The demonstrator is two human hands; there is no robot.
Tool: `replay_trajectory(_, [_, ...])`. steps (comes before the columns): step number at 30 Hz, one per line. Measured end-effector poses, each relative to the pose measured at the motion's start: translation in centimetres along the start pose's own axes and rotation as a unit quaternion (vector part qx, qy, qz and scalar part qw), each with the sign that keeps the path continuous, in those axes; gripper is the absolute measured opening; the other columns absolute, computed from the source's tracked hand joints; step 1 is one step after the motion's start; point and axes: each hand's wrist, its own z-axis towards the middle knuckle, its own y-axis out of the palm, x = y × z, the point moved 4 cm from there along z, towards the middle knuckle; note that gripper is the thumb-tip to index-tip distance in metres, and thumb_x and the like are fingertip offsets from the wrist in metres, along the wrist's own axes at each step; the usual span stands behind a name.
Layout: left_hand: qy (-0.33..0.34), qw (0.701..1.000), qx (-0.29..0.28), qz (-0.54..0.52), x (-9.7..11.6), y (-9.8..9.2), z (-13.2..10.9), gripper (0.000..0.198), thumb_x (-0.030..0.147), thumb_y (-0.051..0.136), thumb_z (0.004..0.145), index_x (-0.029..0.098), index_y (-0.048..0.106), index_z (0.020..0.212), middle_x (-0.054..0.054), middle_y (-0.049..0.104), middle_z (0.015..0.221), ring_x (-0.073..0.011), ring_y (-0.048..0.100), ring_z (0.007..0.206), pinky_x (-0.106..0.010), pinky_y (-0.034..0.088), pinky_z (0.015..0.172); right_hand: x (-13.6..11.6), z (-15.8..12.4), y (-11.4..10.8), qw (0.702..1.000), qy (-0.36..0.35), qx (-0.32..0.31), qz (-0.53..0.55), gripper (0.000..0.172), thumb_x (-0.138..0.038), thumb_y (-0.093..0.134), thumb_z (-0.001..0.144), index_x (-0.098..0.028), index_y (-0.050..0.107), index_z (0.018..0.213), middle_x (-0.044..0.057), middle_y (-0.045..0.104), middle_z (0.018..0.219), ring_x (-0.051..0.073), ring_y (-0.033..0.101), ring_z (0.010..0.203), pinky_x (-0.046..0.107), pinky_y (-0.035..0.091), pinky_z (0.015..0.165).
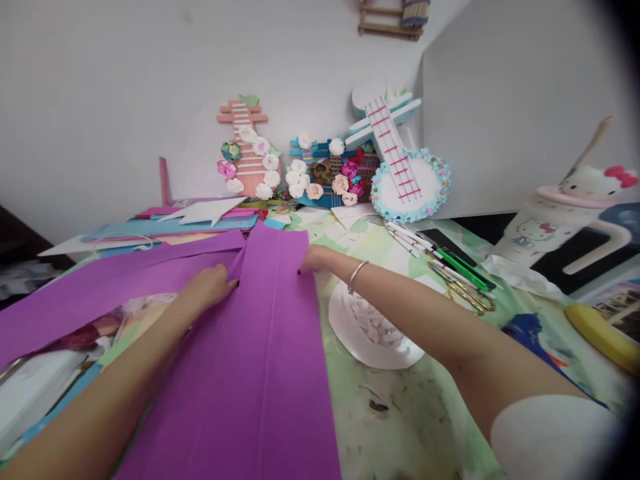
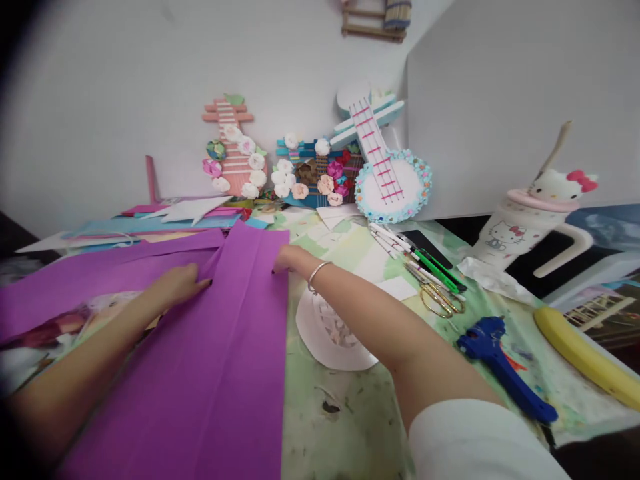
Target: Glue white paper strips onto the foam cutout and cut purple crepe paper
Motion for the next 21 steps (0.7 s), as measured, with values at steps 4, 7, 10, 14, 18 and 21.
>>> replay_trajectory(4, [-0.018,0.998,-0.022,0.052,-0.1,0.9,0.3,0.042,0.040,0.035,0.086,0.010,0.060,0.103,-0.025,0.064,0.104,-0.0374,0.062,0.096,-0.042,0.047,0.074,-0.8,0.6,0.6,0.998,0.024,0.001,0.055,0.011,-0.011,0.073,0.063,-0.012,0.066,0.072,0.006,0.065,0.063,0.024,0.065,0.076,0.033,0.052,0.070])
replay_trajectory(7, [-0.007,0.999,-0.015,0.050,-0.5,0.6,0.7,0.040,0.037,0.035,0.085,0.012,0.062,0.099,-0.023,0.065,0.105,-0.0357,0.061,0.098,-0.040,0.046,0.075,-0.5,-0.7,0.4,0.990,0.020,0.021,0.136,0.014,-0.015,0.066,0.073,-0.011,0.063,0.086,0.007,0.065,0.067,0.020,0.064,0.066,0.031,0.054,0.061])
replay_trajectory(10, [-0.002,1.000,0.014,0.015,-0.9,-0.2,0.9,0.038,0.036,0.034,0.084,0.013,0.063,0.090,-0.019,0.067,0.097,-0.0325,0.062,0.093,-0.037,0.045,0.073,0.0,-2.3,-0.4,0.974,-0.002,0.046,0.221,0.019,-0.017,0.056,0.083,-0.013,0.056,0.102,0.006,0.066,0.076,0.015,0.063,0.060,0.028,0.055,0.056])
replay_trajectory(14, [-0.014,0.991,0.028,-0.132,-1.1,-0.9,0.2,0.033,0.040,0.037,0.079,0.016,0.058,0.072,-0.010,0.064,0.074,-0.0253,0.061,0.072,-0.031,0.042,0.060,0.7,-3.7,-1.1,0.953,-0.011,0.076,0.292,0.017,-0.012,0.056,0.082,-0.011,0.056,0.098,0.009,0.067,0.086,0.015,0.064,0.066,0.030,0.056,0.059])
replay_trajectory(18, [-0.063,0.943,0.025,-0.325,-1.7,-1.2,-1.2,0.030,0.045,0.048,0.072,0.017,0.054,0.068,-0.003,0.056,0.060,-0.0188,0.054,0.056,-0.026,0.037,0.049,-0.1,-4.6,-1.0,0.962,-0.019,0.140,0.232,0.033,-0.014,0.066,0.074,-0.007,0.053,0.103,0.018,0.063,0.101,0.027,0.063,0.090,0.043,0.053,0.077])
replay_trajectory(21, [-0.089,0.884,0.030,-0.458,-2.1,-1.6,-1.9,0.031,0.048,0.058,0.066,0.017,0.056,0.071,0.000,0.055,0.058,-0.0166,0.052,0.050,-0.025,0.037,0.047,-2.8,-5.4,-0.6,0.958,-0.077,0.207,0.182,0.035,-0.012,0.065,0.073,-0.011,0.053,0.106,0.018,0.058,0.116,0.029,0.051,0.114,0.044,0.041,0.097])
